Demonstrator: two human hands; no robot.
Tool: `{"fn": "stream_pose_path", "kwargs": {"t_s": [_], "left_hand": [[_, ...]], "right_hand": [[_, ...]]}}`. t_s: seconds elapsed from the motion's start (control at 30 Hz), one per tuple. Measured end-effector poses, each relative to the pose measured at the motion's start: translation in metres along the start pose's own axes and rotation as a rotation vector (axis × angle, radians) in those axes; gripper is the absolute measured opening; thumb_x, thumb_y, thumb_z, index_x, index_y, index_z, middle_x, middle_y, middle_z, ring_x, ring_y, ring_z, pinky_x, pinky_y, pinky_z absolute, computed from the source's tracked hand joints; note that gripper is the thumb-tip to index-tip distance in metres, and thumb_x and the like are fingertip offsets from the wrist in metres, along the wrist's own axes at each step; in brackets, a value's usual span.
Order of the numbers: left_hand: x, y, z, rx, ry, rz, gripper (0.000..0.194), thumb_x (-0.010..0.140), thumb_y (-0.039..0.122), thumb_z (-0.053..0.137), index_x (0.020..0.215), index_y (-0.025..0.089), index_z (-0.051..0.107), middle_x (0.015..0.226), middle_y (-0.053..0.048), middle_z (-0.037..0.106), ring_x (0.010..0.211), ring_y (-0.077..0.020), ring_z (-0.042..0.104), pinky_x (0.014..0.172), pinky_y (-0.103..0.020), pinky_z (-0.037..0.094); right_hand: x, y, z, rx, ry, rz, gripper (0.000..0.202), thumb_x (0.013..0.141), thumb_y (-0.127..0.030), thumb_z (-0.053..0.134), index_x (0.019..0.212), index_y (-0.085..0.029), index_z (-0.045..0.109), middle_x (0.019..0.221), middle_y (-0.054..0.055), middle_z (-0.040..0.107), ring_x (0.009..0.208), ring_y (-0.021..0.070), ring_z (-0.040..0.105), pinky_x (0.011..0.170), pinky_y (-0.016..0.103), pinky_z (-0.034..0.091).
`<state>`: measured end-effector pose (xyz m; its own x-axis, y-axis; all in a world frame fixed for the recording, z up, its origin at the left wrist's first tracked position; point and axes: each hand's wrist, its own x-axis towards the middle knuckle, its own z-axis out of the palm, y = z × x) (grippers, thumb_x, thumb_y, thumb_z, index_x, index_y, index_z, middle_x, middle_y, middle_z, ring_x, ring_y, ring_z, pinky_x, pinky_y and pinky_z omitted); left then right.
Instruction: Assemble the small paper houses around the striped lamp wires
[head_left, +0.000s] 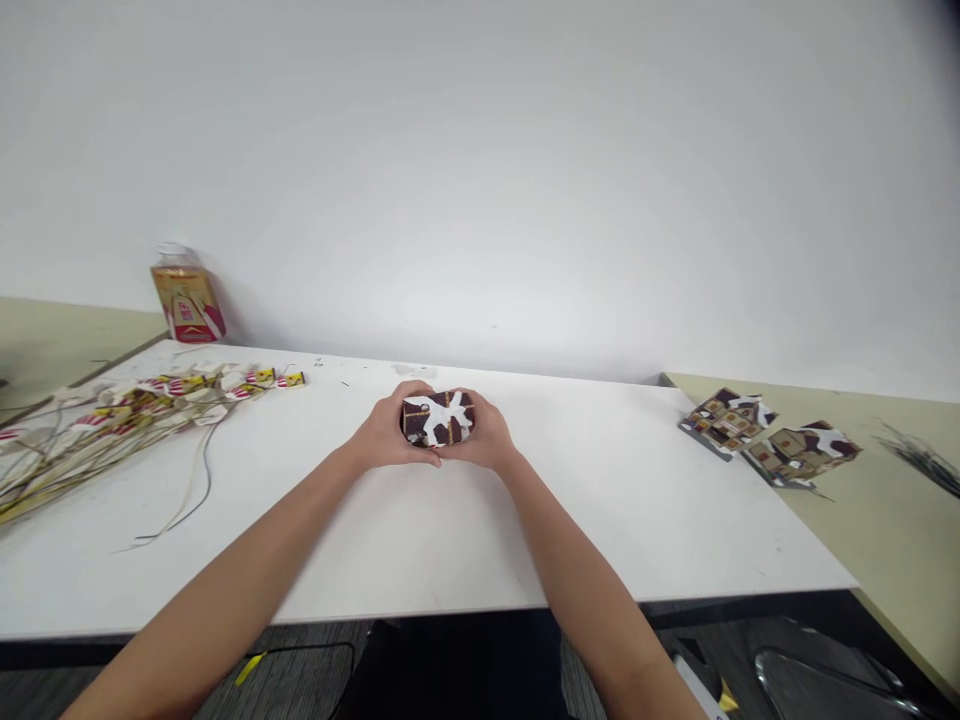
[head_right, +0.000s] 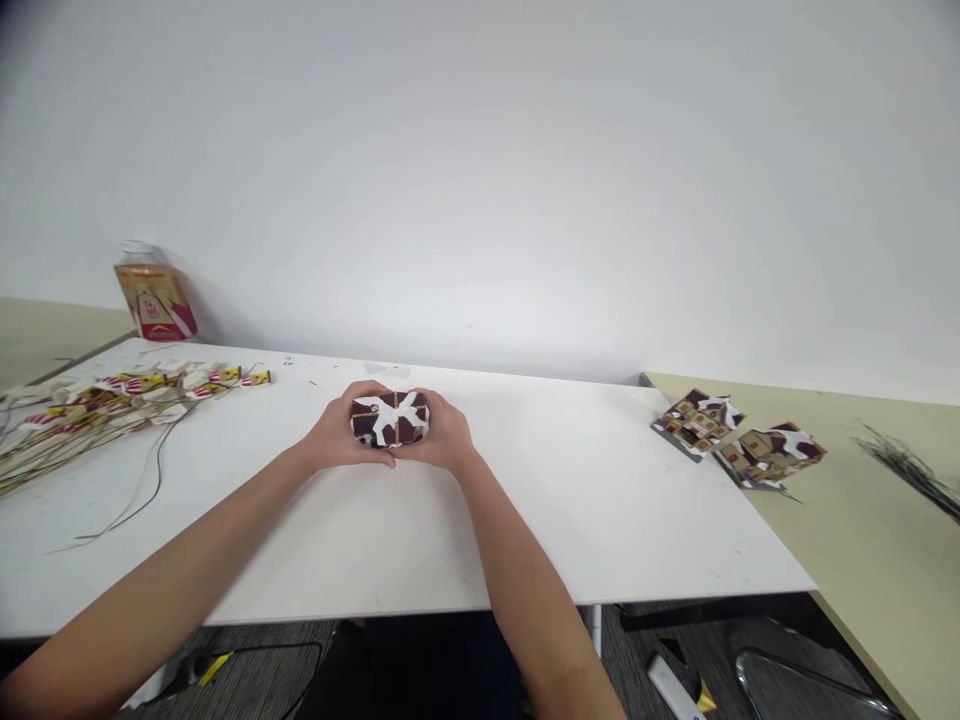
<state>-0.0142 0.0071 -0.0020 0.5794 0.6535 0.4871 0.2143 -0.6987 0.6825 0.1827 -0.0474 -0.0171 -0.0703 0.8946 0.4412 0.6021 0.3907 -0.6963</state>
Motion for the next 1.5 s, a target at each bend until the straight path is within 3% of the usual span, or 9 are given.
{"fn": "stream_pose_path", "kwargs": {"t_s": [0.13,0.4,0.7,1.0,1.17,1.27,1.37,1.43,1.5], "left_hand": [[0.002,0.005,-0.002,0.086,-0.062,0.03,0.092,0.047,0.052,0.084,0.125,0.024,0.044,0.128,-0.011,0.053,0.11,-0.0291,0.059,0.088,-0.038,0.054],[0.001,-0.009,-0.001,0.219,-0.04,0.197,0.076,0.057,0.044,0.078,0.122,0.02,0.047,0.12,-0.01,0.062,0.108,-0.026,0.062,0.094,-0.037,0.052],[0.004,-0.023,0.0,0.225,-0.029,0.297,0.072,0.061,0.046,0.076,0.122,0.02,0.046,0.118,-0.012,0.064,0.104,-0.0257,0.065,0.088,-0.038,0.055],[0.013,-0.032,-0.002,0.351,-0.009,0.51,0.061,0.073,0.042,0.07,0.124,0.022,0.043,0.126,-0.015,0.058,0.121,-0.0261,0.053,0.103,-0.046,0.041],[0.014,-0.033,-0.006,0.407,-0.026,0.361,0.046,0.074,0.055,0.063,0.108,0.026,0.051,0.125,-0.014,0.058,0.12,-0.026,0.053,0.106,-0.05,0.036],[0.012,-0.032,-0.012,0.401,-0.019,0.324,0.047,0.072,0.059,0.062,0.105,0.027,0.052,0.122,-0.013,0.059,0.119,-0.0271,0.054,0.105,-0.051,0.037],[0.008,-0.027,-0.025,0.442,0.104,0.287,0.048,0.072,0.06,0.063,0.104,0.027,0.05,0.121,-0.012,0.059,0.12,-0.0279,0.053,0.104,-0.05,0.038],[0.004,-0.02,-0.039,0.479,0.326,0.233,0.053,0.072,0.056,0.064,0.112,0.026,0.045,0.122,-0.014,0.057,0.121,-0.0281,0.052,0.103,-0.05,0.039],[-0.002,-0.01,-0.06,0.489,0.552,0.142,0.062,0.076,0.05,0.062,0.125,0.023,0.033,0.128,-0.018,0.051,0.125,-0.0293,0.048,0.104,-0.053,0.036]], "right_hand": [[0.001,0.001,-0.003,-0.151,0.081,-0.157,0.07,0.055,-0.051,0.074,0.114,-0.023,0.049,0.107,0.005,0.065,0.088,0.0211,0.062,0.073,0.033,0.049],[0.008,0.014,-0.001,-0.38,0.198,-0.442,0.061,0.061,-0.056,0.068,0.105,-0.017,0.052,0.093,0.01,0.067,0.081,0.0234,0.059,0.074,0.036,0.041],[0.011,0.017,0.0,-0.451,0.188,-0.431,0.044,0.07,-0.043,0.062,0.104,-0.017,0.053,0.092,0.009,0.067,0.079,0.021,0.061,0.078,0.035,0.034],[0.011,0.023,0.0,-0.4,0.172,-0.423,0.05,0.073,-0.033,0.059,0.119,-0.016,0.049,0.122,0.014,0.06,0.11,0.0249,0.056,0.092,0.038,0.038],[0.01,0.017,0.0,-0.42,0.173,-0.405,0.047,0.081,-0.028,0.051,0.127,-0.019,0.045,0.132,0.014,0.054,0.12,0.0248,0.05,0.099,0.041,0.035],[0.009,0.015,0.001,-0.458,0.183,-0.373,0.056,0.081,-0.037,0.053,0.133,-0.02,0.04,0.139,0.015,0.046,0.127,0.0275,0.043,0.103,0.045,0.031],[0.007,0.016,0.0,-0.521,0.259,-0.355,0.073,0.076,-0.055,0.06,0.135,-0.018,0.039,0.144,0.018,0.038,0.132,0.0315,0.035,0.105,0.048,0.026],[0.003,0.019,-0.004,-0.558,0.312,-0.352,0.075,0.072,-0.062,0.063,0.131,-0.019,0.046,0.143,0.018,0.039,0.131,0.0333,0.035,0.105,0.05,0.025],[0.0,0.022,-0.008,-0.576,0.343,-0.341,0.056,0.073,-0.062,0.064,0.113,-0.024,0.06,0.138,0.013,0.048,0.129,0.0331,0.037,0.104,0.051,0.024]]}}
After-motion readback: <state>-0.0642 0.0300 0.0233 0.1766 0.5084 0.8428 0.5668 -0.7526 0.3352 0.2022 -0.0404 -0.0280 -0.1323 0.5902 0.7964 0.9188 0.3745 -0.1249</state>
